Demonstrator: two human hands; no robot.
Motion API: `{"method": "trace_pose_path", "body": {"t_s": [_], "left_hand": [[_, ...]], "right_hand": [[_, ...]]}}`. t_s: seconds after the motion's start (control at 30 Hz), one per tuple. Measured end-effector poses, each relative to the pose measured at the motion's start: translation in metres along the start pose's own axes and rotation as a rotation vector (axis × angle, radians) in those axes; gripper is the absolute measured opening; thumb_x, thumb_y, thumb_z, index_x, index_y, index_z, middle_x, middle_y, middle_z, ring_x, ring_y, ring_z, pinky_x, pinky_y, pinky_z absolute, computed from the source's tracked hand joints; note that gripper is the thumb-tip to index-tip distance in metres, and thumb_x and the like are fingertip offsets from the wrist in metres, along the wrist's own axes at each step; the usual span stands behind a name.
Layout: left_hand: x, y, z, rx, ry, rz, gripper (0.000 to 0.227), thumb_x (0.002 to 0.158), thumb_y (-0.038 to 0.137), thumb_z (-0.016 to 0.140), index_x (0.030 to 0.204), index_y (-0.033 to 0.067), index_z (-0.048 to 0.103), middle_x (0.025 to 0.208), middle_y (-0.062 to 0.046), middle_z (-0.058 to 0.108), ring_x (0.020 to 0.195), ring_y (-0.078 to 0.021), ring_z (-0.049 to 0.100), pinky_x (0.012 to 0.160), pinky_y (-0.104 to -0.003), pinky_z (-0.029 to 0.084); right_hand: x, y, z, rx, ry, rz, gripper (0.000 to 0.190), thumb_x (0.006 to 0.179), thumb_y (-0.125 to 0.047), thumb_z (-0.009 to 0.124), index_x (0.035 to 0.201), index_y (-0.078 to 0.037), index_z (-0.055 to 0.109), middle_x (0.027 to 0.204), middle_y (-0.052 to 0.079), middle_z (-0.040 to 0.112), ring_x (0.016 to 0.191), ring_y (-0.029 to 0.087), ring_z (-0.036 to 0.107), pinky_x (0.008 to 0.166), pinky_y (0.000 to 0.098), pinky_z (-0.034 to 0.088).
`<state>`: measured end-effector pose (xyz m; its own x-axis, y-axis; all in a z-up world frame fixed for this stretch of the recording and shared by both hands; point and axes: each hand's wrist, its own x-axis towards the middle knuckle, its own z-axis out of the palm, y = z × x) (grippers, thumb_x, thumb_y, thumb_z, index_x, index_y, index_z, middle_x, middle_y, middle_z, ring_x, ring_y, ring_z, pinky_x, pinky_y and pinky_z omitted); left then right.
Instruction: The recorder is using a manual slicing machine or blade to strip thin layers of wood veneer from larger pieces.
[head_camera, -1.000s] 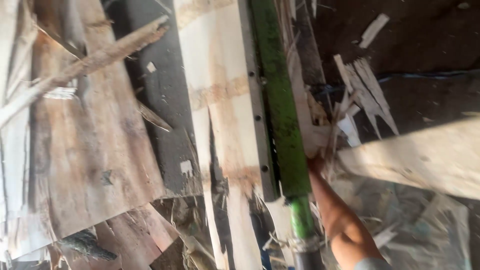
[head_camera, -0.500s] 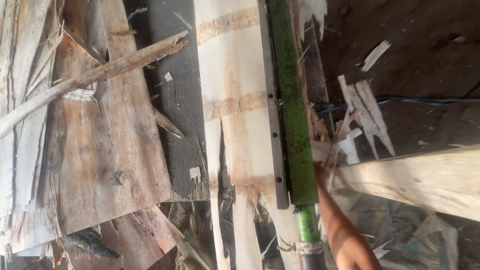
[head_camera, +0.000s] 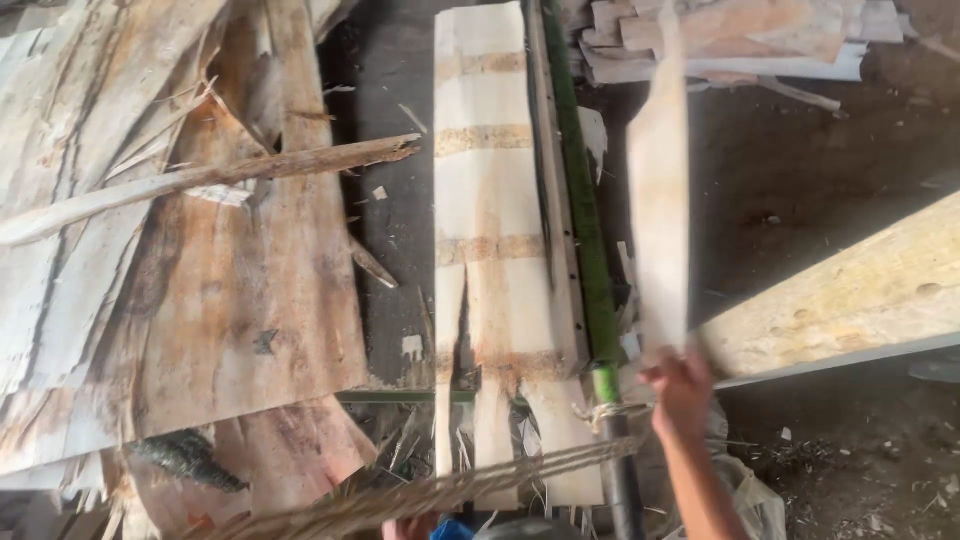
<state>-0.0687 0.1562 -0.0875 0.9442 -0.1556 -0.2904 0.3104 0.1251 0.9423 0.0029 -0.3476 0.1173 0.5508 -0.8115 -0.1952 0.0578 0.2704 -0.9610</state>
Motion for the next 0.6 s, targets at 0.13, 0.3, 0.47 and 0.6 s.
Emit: {"method": "trace_pose_path", "body": {"t_s": [0.13, 0.3, 0.47, 0.6], "left_hand": [[0.091, 0.177, 0.094, -0.047, 0.042, 0.041, 0.038, 0.097, 0.032, 0.059, 0.119, 0.0038, 0.071, 0.099, -0.011, 0.079, 0.089, -0.0223, 0.074, 0.079, -0.038, 0.062], [0.108, 0.362, 0.188, 0.258, -0.278, 0.135, 0.076, 0.093, 0.062, 0.054, 0.146, 0.0085, 0.053, 0.139, -0.017, 0.063, 0.118, -0.0262, 0.068, 0.097, -0.042, 0.057], [0.168, 0.379, 0.192, -0.102, -0.265, 0.099, 0.071, 0.094, 0.036, 0.065, 0.151, 0.0019, 0.039, 0.126, -0.019, 0.066, 0.108, -0.0316, 0.069, 0.092, -0.050, 0.062], [0.238, 0.307, 0.090, -0.282, 0.115, 0.016, 0.052, 0.092, 0.016, 0.065, 0.139, 0.0025, 0.046, 0.106, -0.018, 0.068, 0.090, -0.0303, 0.070, 0.076, -0.049, 0.064]], "right_hand": [[-0.026, -0.107, 0.041, -0.156, -0.228, -0.164, 0.022, 0.103, -0.023, 0.065, 0.099, -0.002, 0.058, 0.091, 0.014, 0.071, 0.065, 0.019, 0.063, 0.053, 0.0332, 0.051], [-0.081, -0.169, 0.131, -0.184, -0.540, 0.072, 0.021, 0.100, -0.021, 0.062, 0.108, -0.002, 0.063, 0.100, 0.017, 0.074, 0.077, 0.022, 0.070, 0.073, 0.0388, 0.062], [-0.114, -0.167, 0.171, -0.571, -0.853, 0.097, 0.042, 0.099, -0.030, 0.054, 0.135, -0.007, 0.056, 0.113, 0.017, 0.075, 0.097, 0.023, 0.072, 0.087, 0.0381, 0.061], [-0.126, -0.193, 0.133, -0.509, -0.664, -0.160, 0.045, 0.100, -0.028, 0.052, 0.136, -0.001, 0.061, 0.124, 0.019, 0.072, 0.111, 0.026, 0.072, 0.095, 0.0406, 0.062]]}}
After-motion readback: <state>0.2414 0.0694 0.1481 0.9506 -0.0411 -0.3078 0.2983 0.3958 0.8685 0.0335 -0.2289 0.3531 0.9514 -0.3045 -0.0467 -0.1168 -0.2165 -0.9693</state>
